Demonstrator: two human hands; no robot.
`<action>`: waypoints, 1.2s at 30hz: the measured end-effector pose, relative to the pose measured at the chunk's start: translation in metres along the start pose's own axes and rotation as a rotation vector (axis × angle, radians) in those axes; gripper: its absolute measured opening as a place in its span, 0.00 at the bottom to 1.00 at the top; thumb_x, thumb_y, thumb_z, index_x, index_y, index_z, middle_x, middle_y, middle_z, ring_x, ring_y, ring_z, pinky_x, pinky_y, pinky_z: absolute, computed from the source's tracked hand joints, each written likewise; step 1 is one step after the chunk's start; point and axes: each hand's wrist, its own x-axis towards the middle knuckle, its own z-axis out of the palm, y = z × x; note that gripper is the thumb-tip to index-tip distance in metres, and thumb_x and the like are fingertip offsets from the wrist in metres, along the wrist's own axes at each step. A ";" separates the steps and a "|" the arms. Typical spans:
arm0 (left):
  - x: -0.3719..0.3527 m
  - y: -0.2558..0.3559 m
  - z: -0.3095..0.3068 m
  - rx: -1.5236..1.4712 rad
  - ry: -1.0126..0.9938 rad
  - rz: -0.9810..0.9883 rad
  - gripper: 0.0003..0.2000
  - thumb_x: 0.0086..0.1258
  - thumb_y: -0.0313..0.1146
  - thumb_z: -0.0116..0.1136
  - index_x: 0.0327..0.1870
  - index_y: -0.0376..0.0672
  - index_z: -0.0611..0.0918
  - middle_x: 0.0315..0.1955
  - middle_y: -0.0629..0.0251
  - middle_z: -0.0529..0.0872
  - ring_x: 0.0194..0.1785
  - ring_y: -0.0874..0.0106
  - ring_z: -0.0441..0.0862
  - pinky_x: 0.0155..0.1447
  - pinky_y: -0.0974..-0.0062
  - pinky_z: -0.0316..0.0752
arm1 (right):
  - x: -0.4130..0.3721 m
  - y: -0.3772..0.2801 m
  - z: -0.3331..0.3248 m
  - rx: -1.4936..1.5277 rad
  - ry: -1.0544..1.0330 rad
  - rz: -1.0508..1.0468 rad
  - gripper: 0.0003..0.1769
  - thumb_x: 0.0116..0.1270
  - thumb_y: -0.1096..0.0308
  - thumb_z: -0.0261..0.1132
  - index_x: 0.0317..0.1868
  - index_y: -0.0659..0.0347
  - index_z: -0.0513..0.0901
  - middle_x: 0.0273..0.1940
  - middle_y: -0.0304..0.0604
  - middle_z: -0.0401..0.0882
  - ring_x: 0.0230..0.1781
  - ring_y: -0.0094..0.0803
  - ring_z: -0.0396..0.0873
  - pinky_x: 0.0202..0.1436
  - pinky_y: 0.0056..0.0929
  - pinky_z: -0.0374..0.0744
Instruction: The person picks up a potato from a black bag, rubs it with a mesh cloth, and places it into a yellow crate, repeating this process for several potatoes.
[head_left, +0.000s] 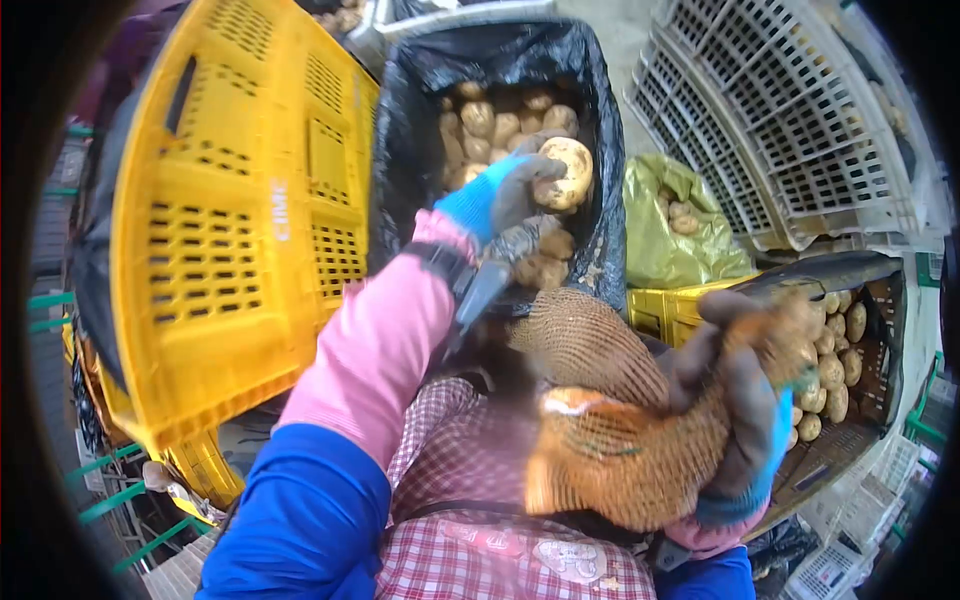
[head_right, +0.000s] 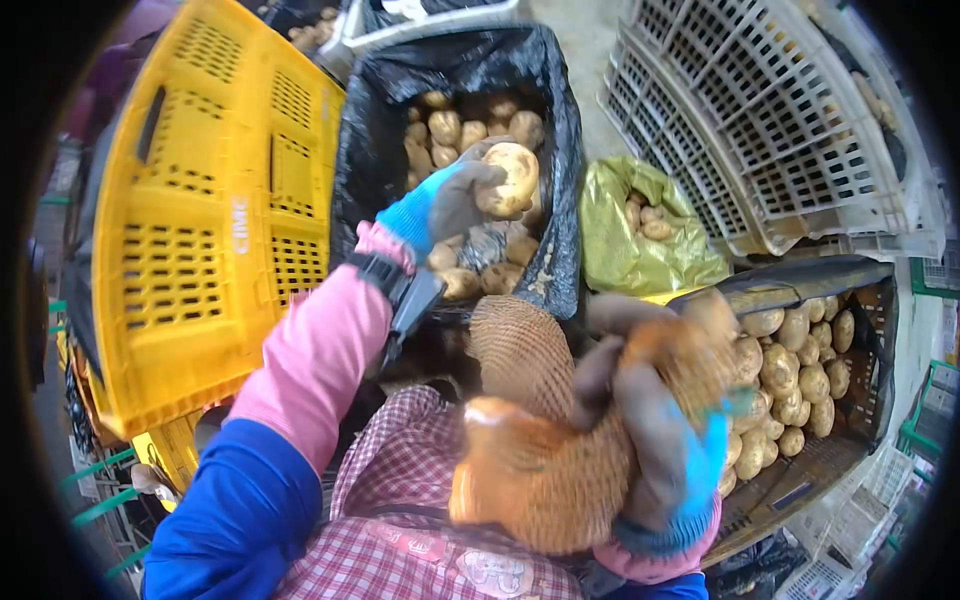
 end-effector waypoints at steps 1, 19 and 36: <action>-0.023 0.016 0.019 -0.038 -0.050 0.093 0.29 0.70 0.28 0.54 0.74 0.46 0.65 0.57 0.57 0.80 0.54 0.64 0.84 0.56 0.63 0.85 | 0.000 0.005 0.000 -0.053 -0.035 -0.043 0.24 0.74 0.61 0.64 0.61 0.70 0.75 0.34 0.40 0.78 0.29 0.24 0.74 0.34 0.22 0.75; -0.319 -0.047 0.129 0.190 0.457 0.562 0.24 0.79 0.41 0.57 0.68 0.38 0.69 0.57 0.59 0.79 0.58 0.71 0.79 0.65 0.70 0.76 | -0.065 0.140 0.074 -0.280 -0.355 -0.464 0.21 0.71 0.69 0.67 0.63 0.60 0.80 0.56 0.49 0.83 0.54 0.34 0.81 0.59 0.31 0.79; -0.360 -0.047 0.112 1.254 0.361 0.702 0.44 0.51 0.30 0.73 0.73 0.32 0.64 0.64 0.49 0.75 0.69 0.58 0.73 0.73 0.64 0.68 | -0.066 0.142 0.073 -0.041 -0.545 -0.131 0.14 0.75 0.70 0.65 0.57 0.66 0.82 0.52 0.42 0.86 0.51 0.30 0.84 0.55 0.31 0.82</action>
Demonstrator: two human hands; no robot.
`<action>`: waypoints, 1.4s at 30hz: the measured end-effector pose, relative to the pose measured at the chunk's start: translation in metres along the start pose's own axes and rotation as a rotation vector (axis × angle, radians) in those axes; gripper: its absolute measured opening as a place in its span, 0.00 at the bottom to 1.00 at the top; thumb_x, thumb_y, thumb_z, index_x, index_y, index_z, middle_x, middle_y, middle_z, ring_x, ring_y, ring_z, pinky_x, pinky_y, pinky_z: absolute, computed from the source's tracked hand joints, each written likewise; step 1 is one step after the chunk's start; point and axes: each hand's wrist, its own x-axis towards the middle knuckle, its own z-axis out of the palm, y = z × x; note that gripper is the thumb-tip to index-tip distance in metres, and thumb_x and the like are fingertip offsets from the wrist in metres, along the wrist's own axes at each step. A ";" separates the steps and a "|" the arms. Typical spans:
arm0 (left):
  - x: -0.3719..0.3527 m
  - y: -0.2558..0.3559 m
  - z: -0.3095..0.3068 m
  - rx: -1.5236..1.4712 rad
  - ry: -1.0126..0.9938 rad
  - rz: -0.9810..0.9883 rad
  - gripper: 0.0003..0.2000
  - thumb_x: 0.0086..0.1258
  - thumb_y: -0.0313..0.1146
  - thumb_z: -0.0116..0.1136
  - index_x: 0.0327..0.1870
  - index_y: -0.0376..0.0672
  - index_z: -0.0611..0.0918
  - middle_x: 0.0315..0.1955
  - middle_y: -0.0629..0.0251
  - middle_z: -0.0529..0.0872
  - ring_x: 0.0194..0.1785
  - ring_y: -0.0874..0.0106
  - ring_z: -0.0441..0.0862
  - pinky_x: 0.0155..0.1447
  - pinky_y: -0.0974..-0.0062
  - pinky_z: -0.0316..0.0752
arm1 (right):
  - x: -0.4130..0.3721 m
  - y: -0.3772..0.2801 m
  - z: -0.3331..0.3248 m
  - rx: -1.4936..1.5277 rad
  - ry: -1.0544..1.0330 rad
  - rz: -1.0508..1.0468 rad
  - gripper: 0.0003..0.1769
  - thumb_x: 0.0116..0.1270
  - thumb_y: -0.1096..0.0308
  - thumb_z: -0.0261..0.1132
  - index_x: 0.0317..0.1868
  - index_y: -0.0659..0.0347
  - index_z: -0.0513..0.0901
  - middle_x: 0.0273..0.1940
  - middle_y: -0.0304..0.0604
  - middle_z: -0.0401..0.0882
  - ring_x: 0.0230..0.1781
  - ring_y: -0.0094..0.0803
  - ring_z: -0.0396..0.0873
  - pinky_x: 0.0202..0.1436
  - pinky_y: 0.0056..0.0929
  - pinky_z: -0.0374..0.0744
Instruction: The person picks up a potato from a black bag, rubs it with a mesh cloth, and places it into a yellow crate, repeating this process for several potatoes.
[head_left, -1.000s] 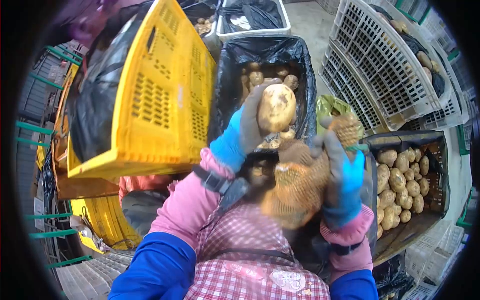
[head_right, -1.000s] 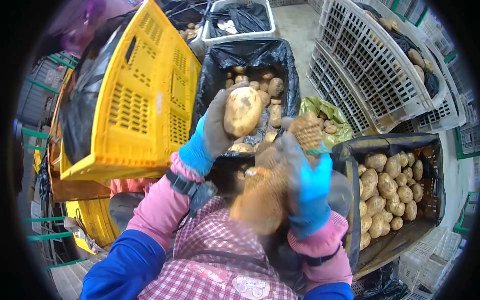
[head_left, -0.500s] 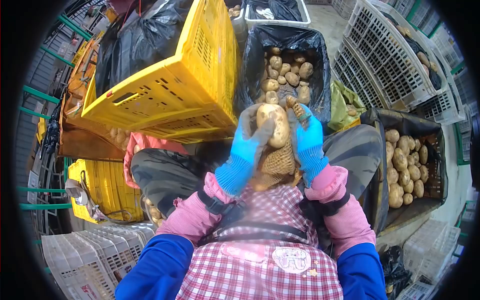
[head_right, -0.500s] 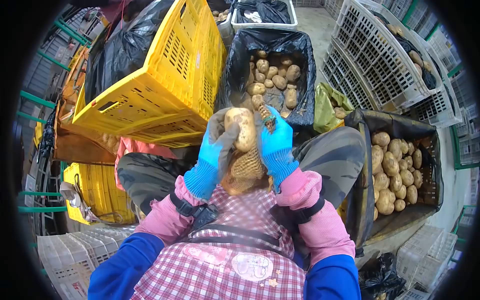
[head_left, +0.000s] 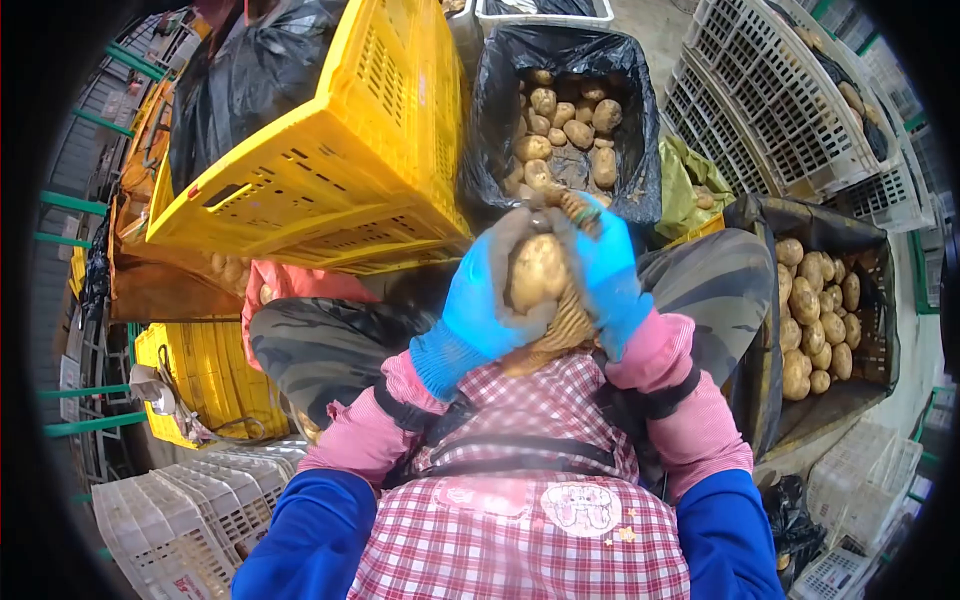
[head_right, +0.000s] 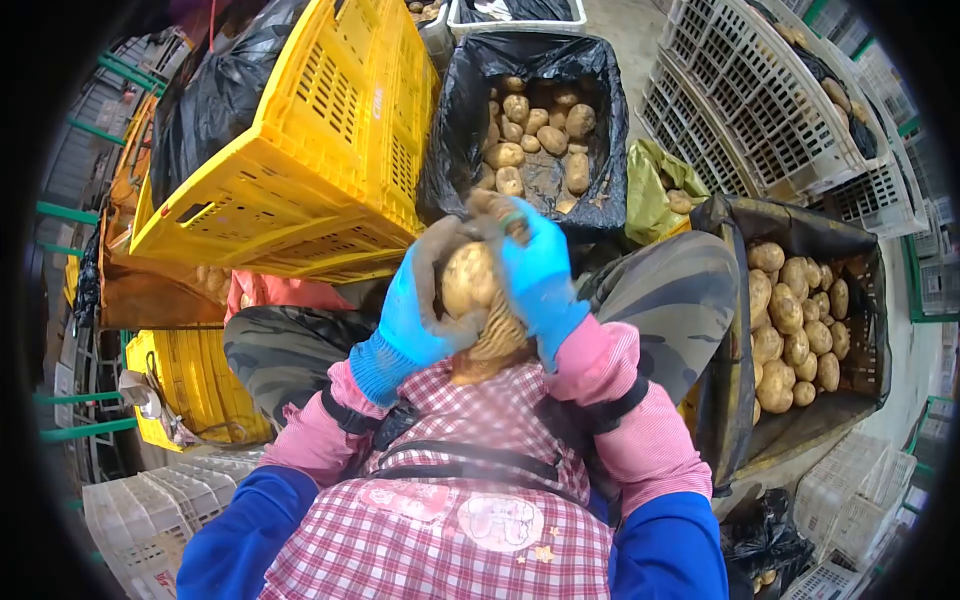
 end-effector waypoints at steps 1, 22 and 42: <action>-0.006 -0.011 0.005 -0.031 -0.001 0.058 0.44 0.50 0.31 0.73 0.72 0.32 0.65 0.64 0.49 0.75 0.69 0.59 0.74 0.73 0.64 0.68 | 0.002 0.003 -0.008 0.169 0.054 0.144 0.14 0.75 0.69 0.65 0.56 0.66 0.82 0.51 0.42 0.86 0.49 0.30 0.85 0.53 0.31 0.83; 0.002 -0.009 0.006 -0.711 0.269 -0.231 0.50 0.48 0.29 0.84 0.73 0.37 0.62 0.67 0.54 0.72 0.72 0.63 0.71 0.73 0.63 0.72 | -0.009 -0.018 0.003 0.281 0.160 -0.033 0.29 0.77 0.52 0.62 0.67 0.67 0.74 0.59 0.54 0.82 0.59 0.38 0.81 0.64 0.37 0.81; 0.001 0.000 0.000 -0.473 0.245 0.011 0.48 0.52 0.23 0.77 0.75 0.42 0.59 0.70 0.50 0.68 0.73 0.60 0.70 0.74 0.60 0.71 | -0.019 -0.010 -0.001 0.157 0.057 -0.094 0.21 0.75 0.64 0.67 0.61 0.68 0.81 0.57 0.44 0.84 0.58 0.30 0.80 0.65 0.31 0.77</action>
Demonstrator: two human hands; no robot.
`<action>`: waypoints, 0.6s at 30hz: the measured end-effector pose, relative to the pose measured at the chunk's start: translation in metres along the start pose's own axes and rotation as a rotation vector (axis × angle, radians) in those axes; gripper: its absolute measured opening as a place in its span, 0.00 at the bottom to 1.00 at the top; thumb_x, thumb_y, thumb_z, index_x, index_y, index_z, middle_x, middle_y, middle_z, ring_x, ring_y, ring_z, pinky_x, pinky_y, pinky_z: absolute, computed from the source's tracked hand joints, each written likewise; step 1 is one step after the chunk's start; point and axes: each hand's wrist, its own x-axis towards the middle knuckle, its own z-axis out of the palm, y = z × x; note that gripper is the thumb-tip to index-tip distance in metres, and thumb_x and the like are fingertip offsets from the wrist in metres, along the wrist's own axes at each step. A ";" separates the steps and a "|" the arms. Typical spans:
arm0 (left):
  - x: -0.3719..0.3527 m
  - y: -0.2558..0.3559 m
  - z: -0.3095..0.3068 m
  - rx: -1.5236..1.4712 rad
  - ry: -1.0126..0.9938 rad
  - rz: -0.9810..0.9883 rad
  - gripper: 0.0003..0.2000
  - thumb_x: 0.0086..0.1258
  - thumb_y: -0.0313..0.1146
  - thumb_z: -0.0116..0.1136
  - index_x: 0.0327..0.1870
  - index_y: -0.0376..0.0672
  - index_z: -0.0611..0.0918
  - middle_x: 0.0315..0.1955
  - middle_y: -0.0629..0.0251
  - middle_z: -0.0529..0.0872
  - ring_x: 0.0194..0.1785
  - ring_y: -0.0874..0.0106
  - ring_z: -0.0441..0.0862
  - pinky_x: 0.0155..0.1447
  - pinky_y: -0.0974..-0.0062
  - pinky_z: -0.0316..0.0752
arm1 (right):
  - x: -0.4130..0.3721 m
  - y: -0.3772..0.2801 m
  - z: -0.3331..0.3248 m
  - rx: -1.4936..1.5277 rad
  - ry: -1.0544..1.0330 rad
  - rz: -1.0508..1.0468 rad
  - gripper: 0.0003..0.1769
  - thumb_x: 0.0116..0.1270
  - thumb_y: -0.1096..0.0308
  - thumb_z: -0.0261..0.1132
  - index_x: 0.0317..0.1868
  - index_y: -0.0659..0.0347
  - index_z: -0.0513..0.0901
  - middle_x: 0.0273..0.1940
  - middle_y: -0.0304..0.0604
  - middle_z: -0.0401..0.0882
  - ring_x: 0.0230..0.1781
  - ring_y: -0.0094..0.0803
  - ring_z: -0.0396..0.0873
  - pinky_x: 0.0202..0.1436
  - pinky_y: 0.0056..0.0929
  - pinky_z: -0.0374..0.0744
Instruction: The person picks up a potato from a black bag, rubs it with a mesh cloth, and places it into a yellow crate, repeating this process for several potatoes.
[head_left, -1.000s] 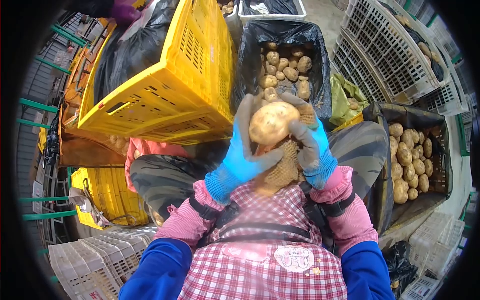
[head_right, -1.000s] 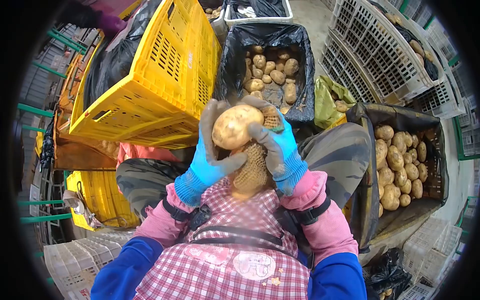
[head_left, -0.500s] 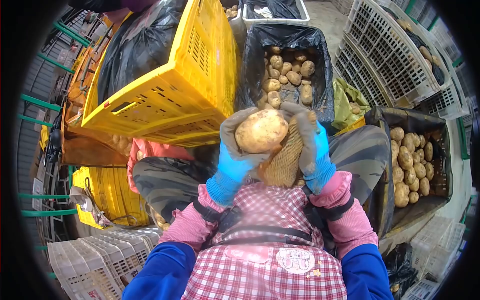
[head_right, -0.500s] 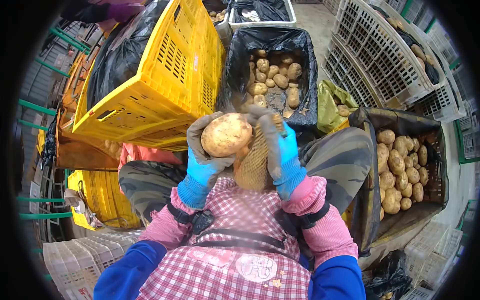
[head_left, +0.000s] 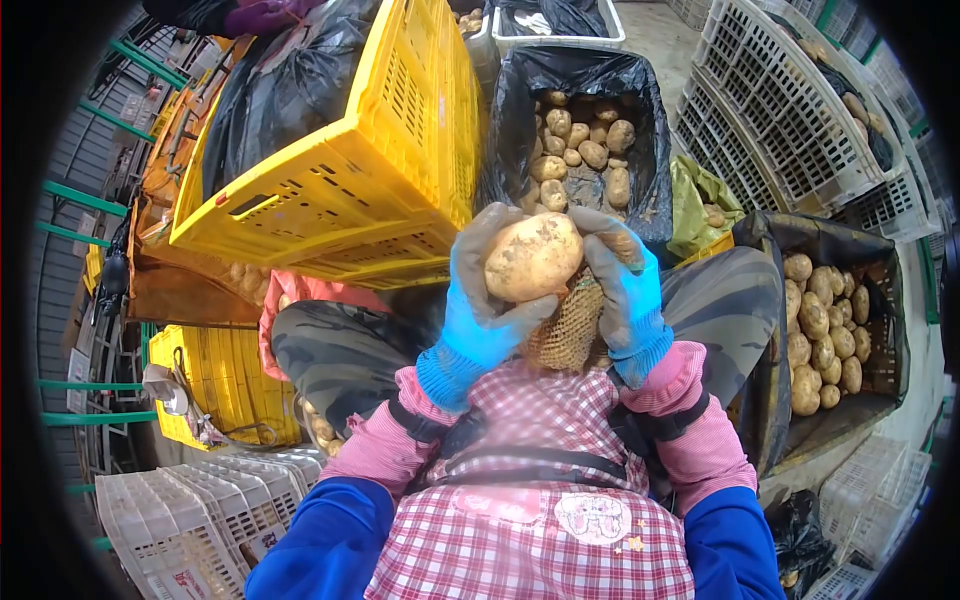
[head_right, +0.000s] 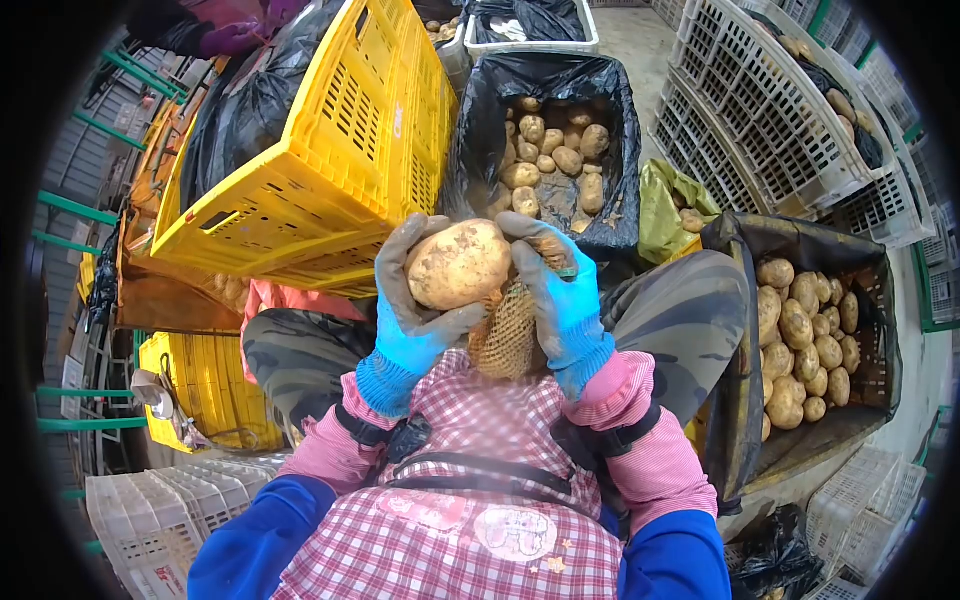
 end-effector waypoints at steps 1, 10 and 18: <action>0.001 0.001 0.001 -0.020 0.027 -0.014 0.48 0.52 0.24 0.77 0.75 0.41 0.60 0.70 0.50 0.67 0.73 0.59 0.70 0.74 0.60 0.71 | 0.000 -0.001 0.001 -0.088 0.009 -0.033 0.20 0.75 0.63 0.66 0.61 0.68 0.81 0.57 0.44 0.84 0.58 0.30 0.80 0.65 0.31 0.77; 0.000 0.001 -0.003 0.545 -0.061 0.103 0.46 0.50 0.24 0.67 0.76 0.36 0.62 0.67 0.52 0.69 0.72 0.56 0.68 0.76 0.58 0.64 | -0.001 -0.004 0.022 -0.739 -0.249 -0.450 0.31 0.60 0.82 0.63 0.66 0.55 0.80 0.66 0.51 0.77 0.69 0.47 0.73 0.72 0.42 0.72; 0.003 -0.003 0.001 0.282 -0.099 0.081 0.56 0.46 0.26 0.81 0.79 0.41 0.57 0.63 0.55 0.73 0.68 0.61 0.74 0.72 0.61 0.72 | 0.007 0.010 0.004 0.111 0.195 0.068 0.13 0.77 0.76 0.59 0.57 0.69 0.81 0.51 0.45 0.85 0.51 0.31 0.83 0.58 0.28 0.82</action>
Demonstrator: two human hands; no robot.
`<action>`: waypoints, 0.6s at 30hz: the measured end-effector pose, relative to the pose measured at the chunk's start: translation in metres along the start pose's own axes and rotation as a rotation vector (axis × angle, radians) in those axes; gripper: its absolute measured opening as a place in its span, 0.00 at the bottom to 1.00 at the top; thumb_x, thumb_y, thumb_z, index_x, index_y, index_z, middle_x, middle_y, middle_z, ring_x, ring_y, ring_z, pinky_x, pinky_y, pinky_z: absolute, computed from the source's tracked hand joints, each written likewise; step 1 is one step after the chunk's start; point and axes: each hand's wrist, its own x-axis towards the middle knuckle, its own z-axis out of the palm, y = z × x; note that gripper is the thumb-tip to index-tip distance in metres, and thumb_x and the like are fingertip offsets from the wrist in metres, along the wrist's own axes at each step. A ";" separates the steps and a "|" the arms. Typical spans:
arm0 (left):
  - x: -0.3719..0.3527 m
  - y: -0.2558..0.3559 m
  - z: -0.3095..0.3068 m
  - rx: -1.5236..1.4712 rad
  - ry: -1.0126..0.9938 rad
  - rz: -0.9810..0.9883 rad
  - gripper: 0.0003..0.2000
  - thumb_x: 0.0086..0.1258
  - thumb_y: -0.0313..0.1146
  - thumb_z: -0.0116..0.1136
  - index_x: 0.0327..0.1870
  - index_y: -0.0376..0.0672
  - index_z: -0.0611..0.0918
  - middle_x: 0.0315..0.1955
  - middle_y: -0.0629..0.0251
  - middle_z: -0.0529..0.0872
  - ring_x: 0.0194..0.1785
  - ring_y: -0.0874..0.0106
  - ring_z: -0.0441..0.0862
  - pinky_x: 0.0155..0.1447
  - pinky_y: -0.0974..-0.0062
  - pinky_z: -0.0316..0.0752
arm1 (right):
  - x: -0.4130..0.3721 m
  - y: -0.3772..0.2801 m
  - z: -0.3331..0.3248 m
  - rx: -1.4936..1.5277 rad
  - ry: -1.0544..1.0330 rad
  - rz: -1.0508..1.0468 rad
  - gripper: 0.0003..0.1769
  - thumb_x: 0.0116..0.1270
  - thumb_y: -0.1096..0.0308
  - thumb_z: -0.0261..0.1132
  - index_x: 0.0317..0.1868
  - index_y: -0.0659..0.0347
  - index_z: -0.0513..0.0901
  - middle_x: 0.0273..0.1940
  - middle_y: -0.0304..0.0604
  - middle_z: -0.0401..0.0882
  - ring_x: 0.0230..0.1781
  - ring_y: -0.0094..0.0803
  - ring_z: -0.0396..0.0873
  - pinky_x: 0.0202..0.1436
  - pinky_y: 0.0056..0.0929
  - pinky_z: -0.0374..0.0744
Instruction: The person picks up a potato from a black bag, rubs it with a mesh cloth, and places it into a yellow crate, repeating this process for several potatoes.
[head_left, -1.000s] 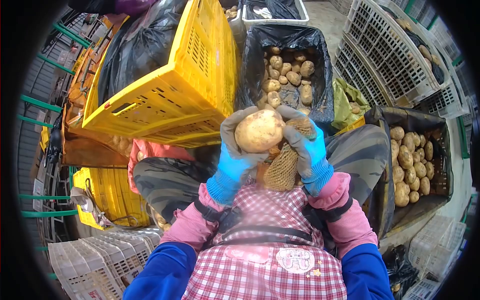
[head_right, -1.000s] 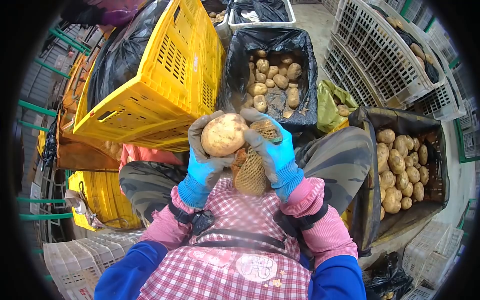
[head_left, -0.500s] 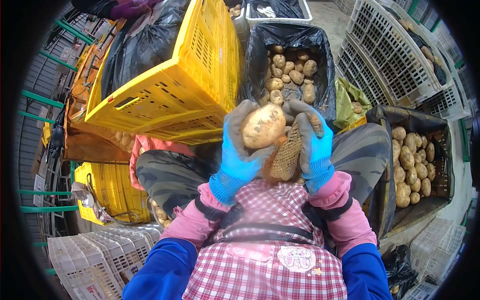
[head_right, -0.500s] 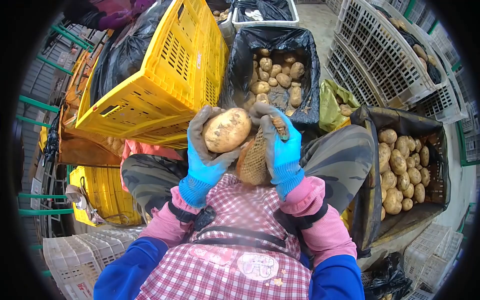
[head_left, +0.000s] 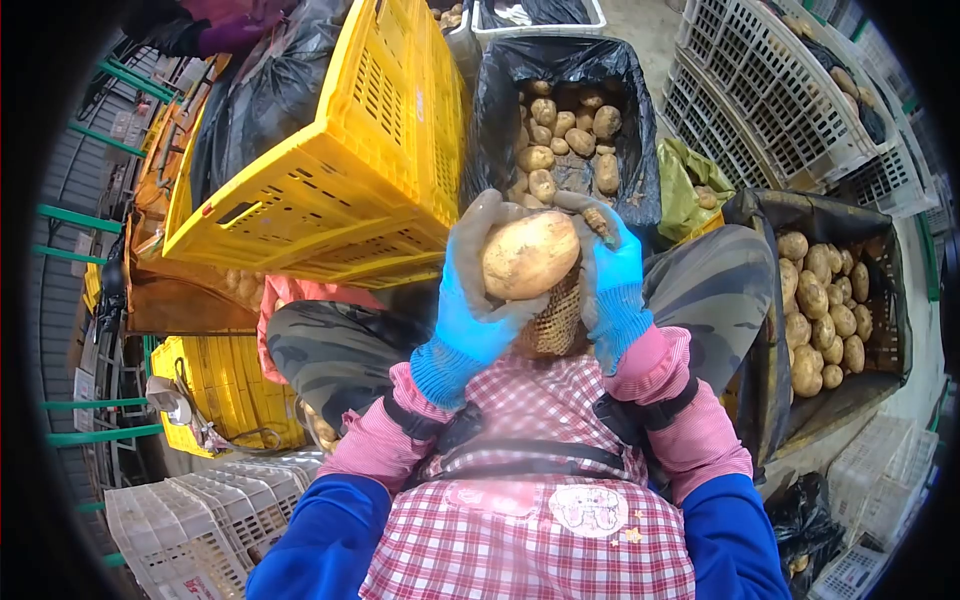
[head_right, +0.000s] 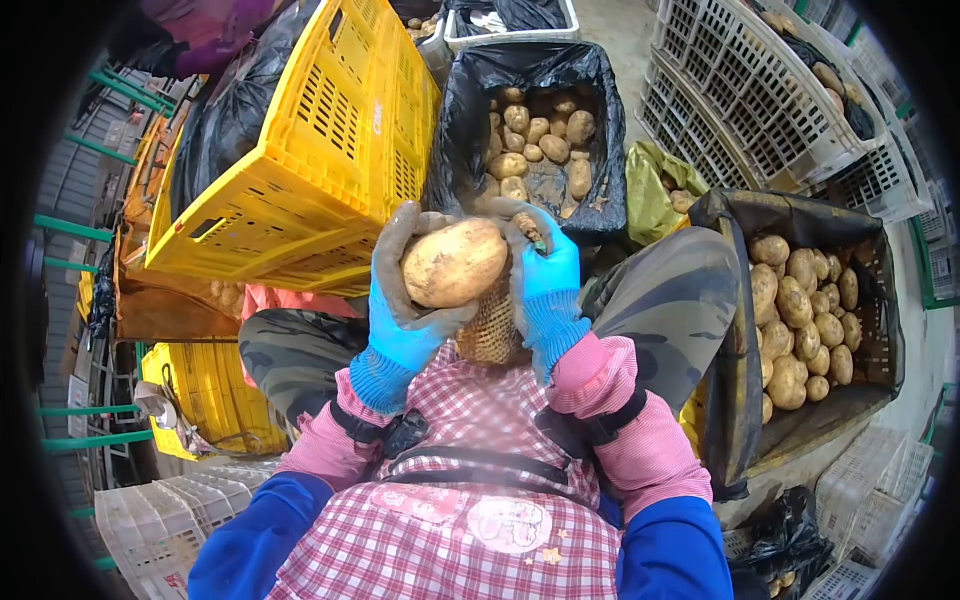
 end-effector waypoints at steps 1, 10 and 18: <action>0.003 0.001 0.001 -0.004 -0.010 0.027 0.55 0.47 0.27 0.82 0.79 0.41 0.57 0.64 0.55 0.72 0.68 0.61 0.74 0.72 0.61 0.72 | -0.001 -0.002 -0.001 0.008 0.035 0.007 0.12 0.77 0.76 0.60 0.56 0.69 0.81 0.50 0.45 0.85 0.50 0.31 0.83 0.57 0.28 0.83; 0.097 0.081 0.117 -0.297 -0.507 -0.008 0.40 0.50 0.32 0.77 0.68 0.36 0.73 0.62 0.49 0.75 0.65 0.56 0.76 0.70 0.62 0.71 | -0.006 -0.005 -0.041 0.300 0.240 0.005 0.12 0.74 0.72 0.63 0.54 0.67 0.82 0.45 0.40 0.86 0.41 0.29 0.84 0.46 0.29 0.85; 0.117 0.107 0.333 0.107 -1.091 0.232 0.36 0.56 0.42 0.73 0.67 0.42 0.75 0.58 0.45 0.81 0.61 0.50 0.80 0.66 0.59 0.75 | -0.017 -0.034 -0.048 0.245 0.374 0.015 0.12 0.74 0.71 0.63 0.55 0.66 0.82 0.41 0.40 0.85 0.36 0.27 0.83 0.39 0.27 0.83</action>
